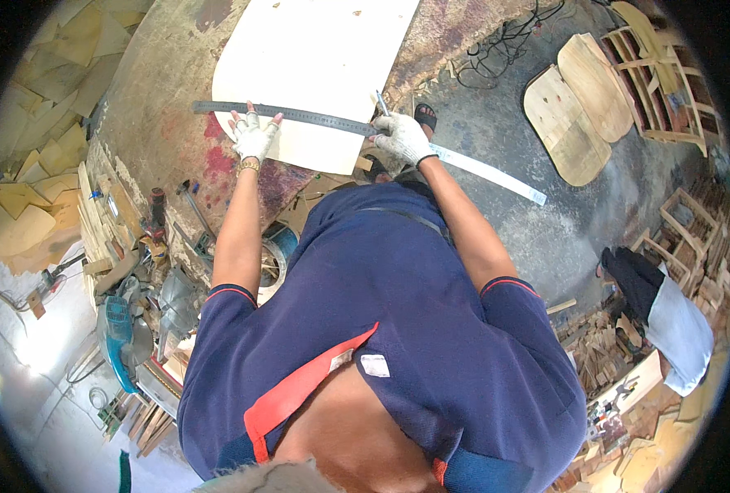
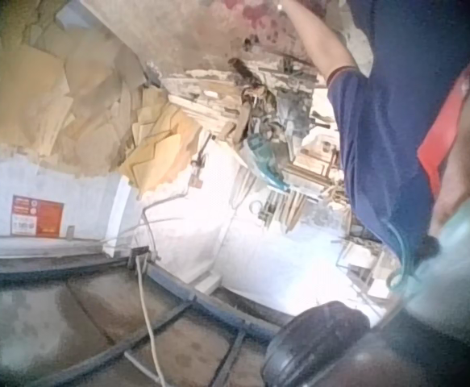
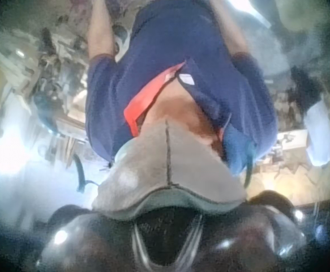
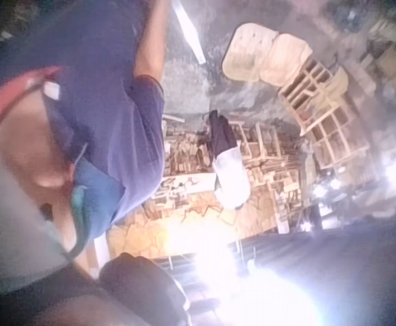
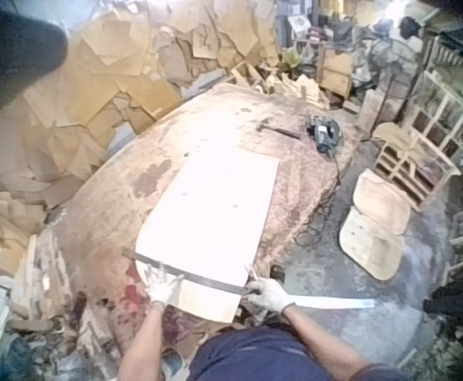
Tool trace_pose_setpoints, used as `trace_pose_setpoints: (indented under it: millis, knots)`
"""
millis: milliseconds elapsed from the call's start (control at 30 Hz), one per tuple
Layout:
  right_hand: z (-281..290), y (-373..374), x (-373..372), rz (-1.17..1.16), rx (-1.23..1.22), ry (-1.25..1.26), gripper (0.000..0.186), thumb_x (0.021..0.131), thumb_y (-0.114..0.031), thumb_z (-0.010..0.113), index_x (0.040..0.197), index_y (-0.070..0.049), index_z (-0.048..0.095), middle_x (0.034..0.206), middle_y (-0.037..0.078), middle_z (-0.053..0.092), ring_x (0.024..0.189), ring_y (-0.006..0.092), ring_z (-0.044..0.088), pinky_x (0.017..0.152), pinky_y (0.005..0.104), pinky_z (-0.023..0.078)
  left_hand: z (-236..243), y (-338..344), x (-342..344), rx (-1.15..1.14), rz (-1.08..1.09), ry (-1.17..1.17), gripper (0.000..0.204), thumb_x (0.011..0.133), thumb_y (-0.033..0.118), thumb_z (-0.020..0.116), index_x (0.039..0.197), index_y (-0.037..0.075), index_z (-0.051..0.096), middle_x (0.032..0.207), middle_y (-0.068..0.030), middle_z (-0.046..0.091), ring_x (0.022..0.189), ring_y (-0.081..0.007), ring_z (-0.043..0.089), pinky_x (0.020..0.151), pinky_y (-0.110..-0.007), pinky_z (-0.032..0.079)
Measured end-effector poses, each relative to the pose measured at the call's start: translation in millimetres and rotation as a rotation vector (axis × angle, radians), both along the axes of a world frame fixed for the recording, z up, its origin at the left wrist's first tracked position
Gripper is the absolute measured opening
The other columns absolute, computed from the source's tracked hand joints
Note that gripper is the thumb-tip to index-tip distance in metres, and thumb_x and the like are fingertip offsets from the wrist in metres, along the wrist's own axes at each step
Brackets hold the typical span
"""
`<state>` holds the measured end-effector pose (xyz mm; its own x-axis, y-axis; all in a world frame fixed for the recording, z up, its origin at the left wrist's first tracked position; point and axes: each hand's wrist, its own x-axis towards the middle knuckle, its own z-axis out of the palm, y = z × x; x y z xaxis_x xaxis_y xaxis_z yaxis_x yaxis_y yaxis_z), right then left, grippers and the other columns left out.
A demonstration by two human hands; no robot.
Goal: The person marks a curved wooden board with a square and pencil, then uses a hammer to tap along the marked line. They flip the board and use a jigsaw to cut along the line, producing a shaped wooden piece.
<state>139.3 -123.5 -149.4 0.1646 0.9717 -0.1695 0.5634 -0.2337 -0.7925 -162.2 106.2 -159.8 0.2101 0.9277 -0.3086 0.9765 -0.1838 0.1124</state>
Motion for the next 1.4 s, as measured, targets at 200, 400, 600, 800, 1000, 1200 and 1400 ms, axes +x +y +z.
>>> trace_pose_setpoints:
  millis: [200,400,600,800,1000,1200,1400]
  knots:
    - [0.5,-0.4,0.2,-0.003,-0.016,0.062,0.034,0.081,-0.023,0.076,0.109,-0.003,0.074,0.105,0.019,0.071,0.092,0.0346,0.071,0.084,0.0400,0.056,0.9,1.1,0.5,-0.029,0.020,0.006,0.115,0.079,0.091,0.049,0.166,0.030,0.006,0.171,-0.0225,-0.007,0.158,-0.0427,-0.006,0.113,-0.078,0.016]
    - [-0.2,0.8,0.4,0.006,-0.023,0.013,0.036,0.081,-0.025,0.077,0.109,-0.004,0.075,0.105,0.019,0.070,0.095,0.0362,0.070,0.086,0.0412,0.055,2.7,0.4,1.5,-0.040,0.028,0.000,0.116,0.078,0.092,0.050,0.166,0.031,0.006,0.171,-0.0221,-0.008,0.158,-0.0422,-0.006,0.113,-0.078,0.014]
    - [0.1,1.2,0.7,0.003,-0.017,0.061,0.036,0.080,-0.028,0.078,0.108,-0.004,0.075,0.106,0.018,0.071,0.095,0.0374,0.069,0.086,0.0426,0.055,5.7,0.5,2.6,-0.043,0.035,-0.017,0.117,0.077,0.091,0.053,0.166,0.031,0.008,0.171,-0.0221,-0.007,0.158,-0.0422,-0.006,0.112,-0.079,0.014]
    - [16.2,2.2,-1.3,-0.058,-0.077,-0.025,0.039,0.079,-0.032,0.080,0.108,-0.006,0.074,0.102,0.017,0.071,0.092,0.0360,0.070,0.083,0.0421,0.056,4.9,0.2,2.4,-0.054,0.036,-0.020,0.116,0.077,0.090,0.054,0.166,0.031,0.008,0.171,-0.0225,-0.006,0.158,-0.0422,-0.005,0.113,-0.078,0.016]
    - [38.4,10.6,-4.1,-0.260,0.109,-0.119,0.041,0.082,-0.021,0.075,0.120,-0.011,0.063,0.093,0.015,0.071,0.088,0.0336,0.071,0.078,0.0418,0.057,4.3,8.1,5.6,-0.086,0.024,0.062,0.119,0.077,0.087,0.058,0.166,0.027,0.007,0.172,-0.0183,-0.003,0.158,-0.0400,-0.003,0.117,-0.072,0.017]
    - [52.4,63.4,-22.5,-0.029,0.135,0.037,0.037,0.102,-0.013,0.054,0.137,-0.004,0.060,0.086,0.012,0.069,0.080,0.0220,0.070,0.074,0.0337,0.053,22.7,10.4,21.4,-0.211,0.166,0.118,0.129,0.075,0.085,0.061,0.166,0.016,0.002,0.174,-0.0099,-0.002,0.159,-0.0353,0.000,0.121,-0.065,0.019]
    - [39.6,139.3,-68.2,0.117,0.145,0.388,0.034,0.104,-0.023,0.055,0.129,-0.002,0.064,0.107,0.013,0.072,0.093,0.0199,0.065,0.084,0.0353,0.051,35.6,14.7,35.7,-0.201,0.263,0.121,0.136,0.065,0.076,0.079,0.165,0.014,0.011,0.173,-0.0097,0.007,0.157,-0.0365,0.016,0.118,-0.064,0.029]
